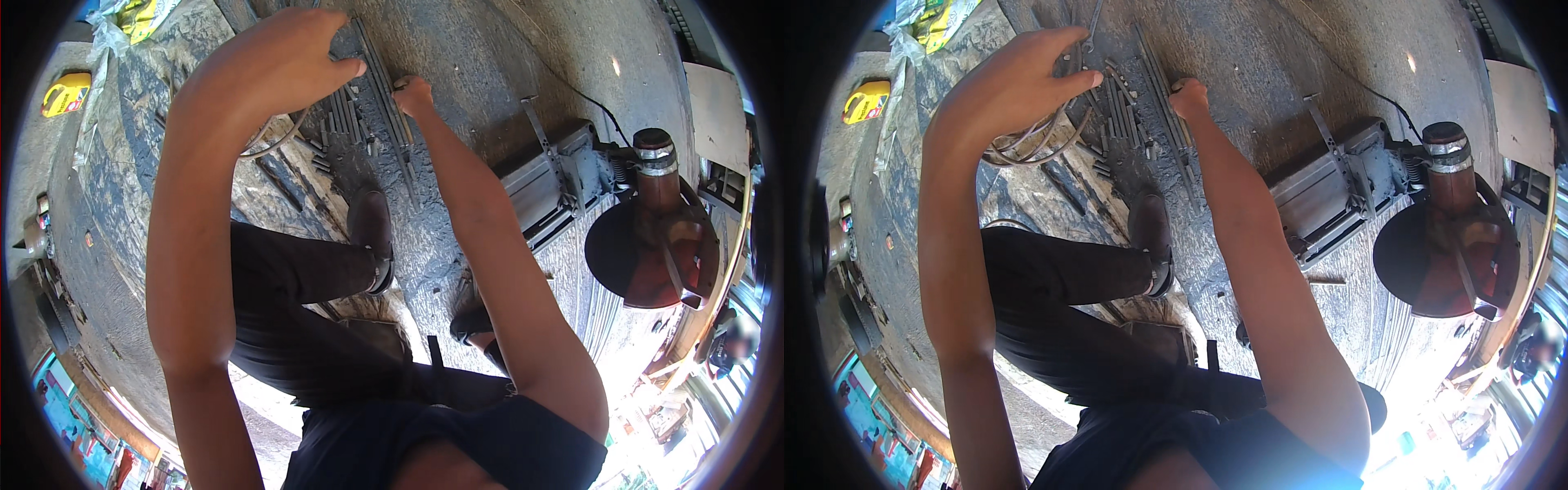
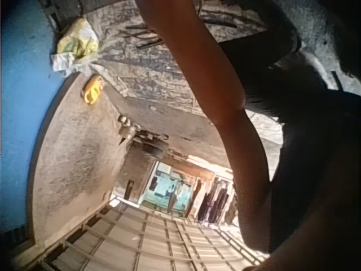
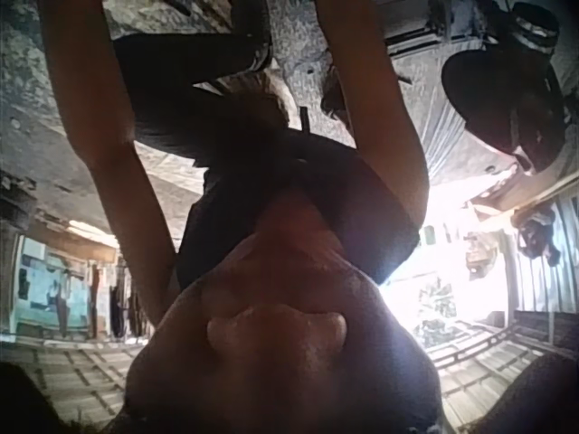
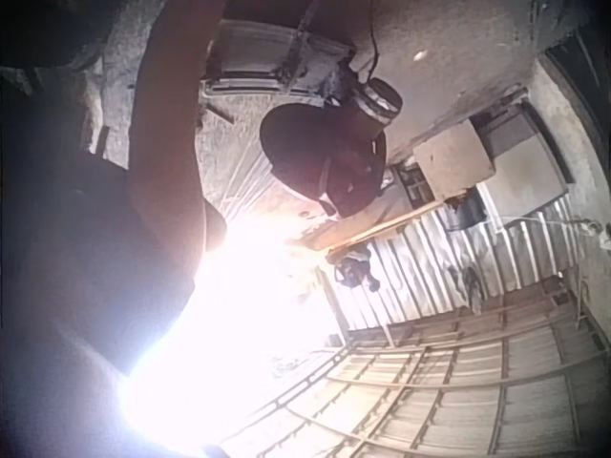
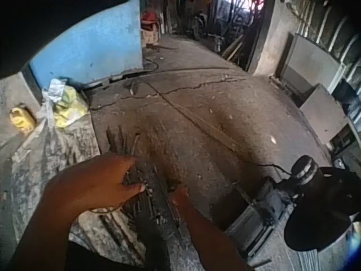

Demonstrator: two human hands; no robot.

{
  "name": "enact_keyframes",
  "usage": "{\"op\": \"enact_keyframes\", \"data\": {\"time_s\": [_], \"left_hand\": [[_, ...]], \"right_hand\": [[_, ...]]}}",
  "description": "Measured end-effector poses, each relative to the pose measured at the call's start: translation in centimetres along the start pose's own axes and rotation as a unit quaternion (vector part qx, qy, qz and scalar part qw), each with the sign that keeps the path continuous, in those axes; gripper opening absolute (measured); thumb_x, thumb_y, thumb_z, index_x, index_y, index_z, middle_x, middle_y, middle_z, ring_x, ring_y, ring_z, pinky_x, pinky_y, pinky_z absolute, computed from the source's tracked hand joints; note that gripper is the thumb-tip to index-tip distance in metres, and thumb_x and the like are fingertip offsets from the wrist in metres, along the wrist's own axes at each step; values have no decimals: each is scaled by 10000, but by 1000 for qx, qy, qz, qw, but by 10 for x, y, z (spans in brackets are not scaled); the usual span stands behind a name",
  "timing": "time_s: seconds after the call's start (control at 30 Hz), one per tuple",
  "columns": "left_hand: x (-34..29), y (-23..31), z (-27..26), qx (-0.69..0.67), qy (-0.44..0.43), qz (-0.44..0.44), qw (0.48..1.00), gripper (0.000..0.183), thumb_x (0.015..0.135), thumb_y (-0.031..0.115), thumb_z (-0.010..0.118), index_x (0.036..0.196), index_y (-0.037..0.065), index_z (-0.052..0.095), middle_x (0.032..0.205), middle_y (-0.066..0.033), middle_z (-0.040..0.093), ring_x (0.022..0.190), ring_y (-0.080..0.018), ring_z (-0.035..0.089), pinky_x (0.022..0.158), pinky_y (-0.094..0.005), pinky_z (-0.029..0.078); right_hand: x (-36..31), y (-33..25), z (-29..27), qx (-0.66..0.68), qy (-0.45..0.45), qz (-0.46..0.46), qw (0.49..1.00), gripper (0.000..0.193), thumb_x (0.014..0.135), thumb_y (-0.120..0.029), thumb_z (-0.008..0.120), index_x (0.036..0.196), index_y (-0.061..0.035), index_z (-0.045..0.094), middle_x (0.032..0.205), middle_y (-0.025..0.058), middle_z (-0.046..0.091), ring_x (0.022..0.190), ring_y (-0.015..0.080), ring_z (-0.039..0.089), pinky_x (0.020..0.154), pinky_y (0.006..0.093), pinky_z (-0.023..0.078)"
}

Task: Cutting metal rods using a chop saw.

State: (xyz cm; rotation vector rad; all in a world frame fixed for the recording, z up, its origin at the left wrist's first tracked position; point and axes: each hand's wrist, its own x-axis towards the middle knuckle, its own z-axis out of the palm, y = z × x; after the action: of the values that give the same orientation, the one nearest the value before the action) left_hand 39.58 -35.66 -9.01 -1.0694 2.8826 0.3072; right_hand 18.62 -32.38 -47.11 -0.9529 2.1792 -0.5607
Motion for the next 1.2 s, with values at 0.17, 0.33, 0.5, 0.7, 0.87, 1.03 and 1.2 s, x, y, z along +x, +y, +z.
{"op": "enact_keyframes", "data": {"time_s": [0.17,0.33,0.5,0.7,0.87,1.03,1.2], "left_hand": [[4,14,-6,4,-40,-31,999,639,954,447,687,1425,29,576,1350,-228,643,1256,-399,615,1060,-454,484],[16,32,-12,15,-117,-20,993,665,956,466,676,1446,32,559,1390,-241,614,1286,-393,597,1075,-464,478],[14,22,-10,8,-52,40,998,738,945,514,677,1478,27,527,1431,-259,583,1327,-389,575,1085,-459,472],[12,-1,-23,-20,-43,-12,999,822,944,570,661,1541,43,456,1523,-219,523,1405,-359,516,1147,-443,414],[31,19,-35,11,-30,-25,999,752,995,531,590,1564,68,425,1614,-182,413,1485,-359,407,1190,-497,372],[60,60,-31,-20,-27,29,999,789,971,550,617,1558,56,433,1609,-193,419,1480,-349,420,1185,-496,374],[71,104,-25,-50,-81,73,993,837,934,566,660,1540,26,454,1537,-216,508,1415,-342,509,1154,-466,402]], "right_hand": [[-51,-5,-10,126,124,-32,984,303,856,-164,713,1116,-17,763,1042,201,769,965,331,754,873,429,579],[-177,18,-11,253,186,-73,947,257,870,-158,698,1060,5,757,947,198,769,900,319,760,838,404,573],[-302,72,4,282,118,25,952,255,874,-169,721,1057,5,761,942,172,774,883,256,759,819,373,575],[-378,173,5,313,69,108,941,241,913,-172,688,1070,-6,763,894,90,760,738,170,707,630,336,558],[-399,233,-25,321,49,246,913,267,871,-244,737,1002,-18,787,837,80,755,680,181,689,622,349,556],[-434,298,-28,432,-8,367,824,293,913,-241,688,1119,-36,733,850,85,722,665,201,671,582,387,552],[-454,359,6,453,219,419,756,178,953,-246,652,917,-73,677,763,63,655,578,217,631,512,398,511]]}}
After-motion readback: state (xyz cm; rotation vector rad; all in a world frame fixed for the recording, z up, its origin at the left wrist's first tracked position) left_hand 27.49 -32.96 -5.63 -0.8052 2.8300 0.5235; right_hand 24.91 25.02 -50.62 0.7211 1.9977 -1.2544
